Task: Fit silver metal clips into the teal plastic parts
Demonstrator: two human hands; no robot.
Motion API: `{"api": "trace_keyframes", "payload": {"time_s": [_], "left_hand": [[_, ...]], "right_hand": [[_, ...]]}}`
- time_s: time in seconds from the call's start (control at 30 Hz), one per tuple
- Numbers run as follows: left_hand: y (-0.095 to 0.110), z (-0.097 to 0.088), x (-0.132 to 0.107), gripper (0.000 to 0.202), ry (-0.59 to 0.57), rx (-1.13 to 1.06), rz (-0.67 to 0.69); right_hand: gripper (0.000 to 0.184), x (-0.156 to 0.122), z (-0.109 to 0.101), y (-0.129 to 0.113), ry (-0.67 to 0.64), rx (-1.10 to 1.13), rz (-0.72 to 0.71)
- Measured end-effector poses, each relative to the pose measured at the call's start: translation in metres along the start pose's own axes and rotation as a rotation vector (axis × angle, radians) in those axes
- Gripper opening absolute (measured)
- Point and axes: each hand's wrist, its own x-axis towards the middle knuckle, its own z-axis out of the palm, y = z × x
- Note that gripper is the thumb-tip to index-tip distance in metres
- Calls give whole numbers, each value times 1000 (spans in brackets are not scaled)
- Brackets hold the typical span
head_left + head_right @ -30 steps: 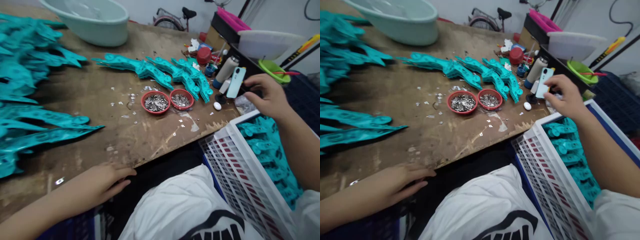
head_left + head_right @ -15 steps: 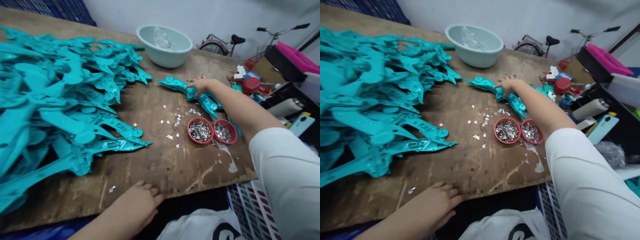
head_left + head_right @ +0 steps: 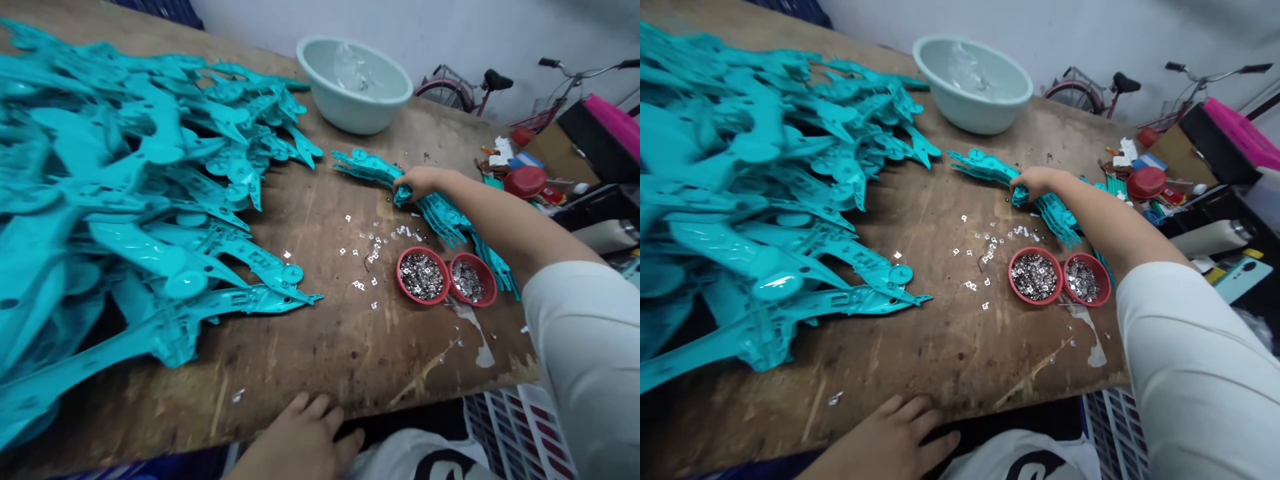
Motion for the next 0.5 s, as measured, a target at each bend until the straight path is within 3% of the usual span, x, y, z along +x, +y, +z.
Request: {"api": "trace_keyframes", "payload": {"time_s": [0.07,0.17,0.27,0.33,0.4,0.5], "left_hand": [[0,-4,0,59,-25,16,-74],[2,-11,-2,67,-16,48,-138],[8,-23,-6,71,53,72,-116],[13,-31,-9,76,74,89,-103],[14,-35,-11,81,62,115,-113],[3,-30,-10,80,43,234,-187]], "right_hand": [[63,-11,-20,7,65,3,50],[65,-40,-59,30,263,40,116],[64,-99,-108,39,401,22,97],[60,-158,-140,23,420,-23,60],[58,-228,-163,-10,394,-80,57],[64,-341,-172,-68,328,-126,180]]}}
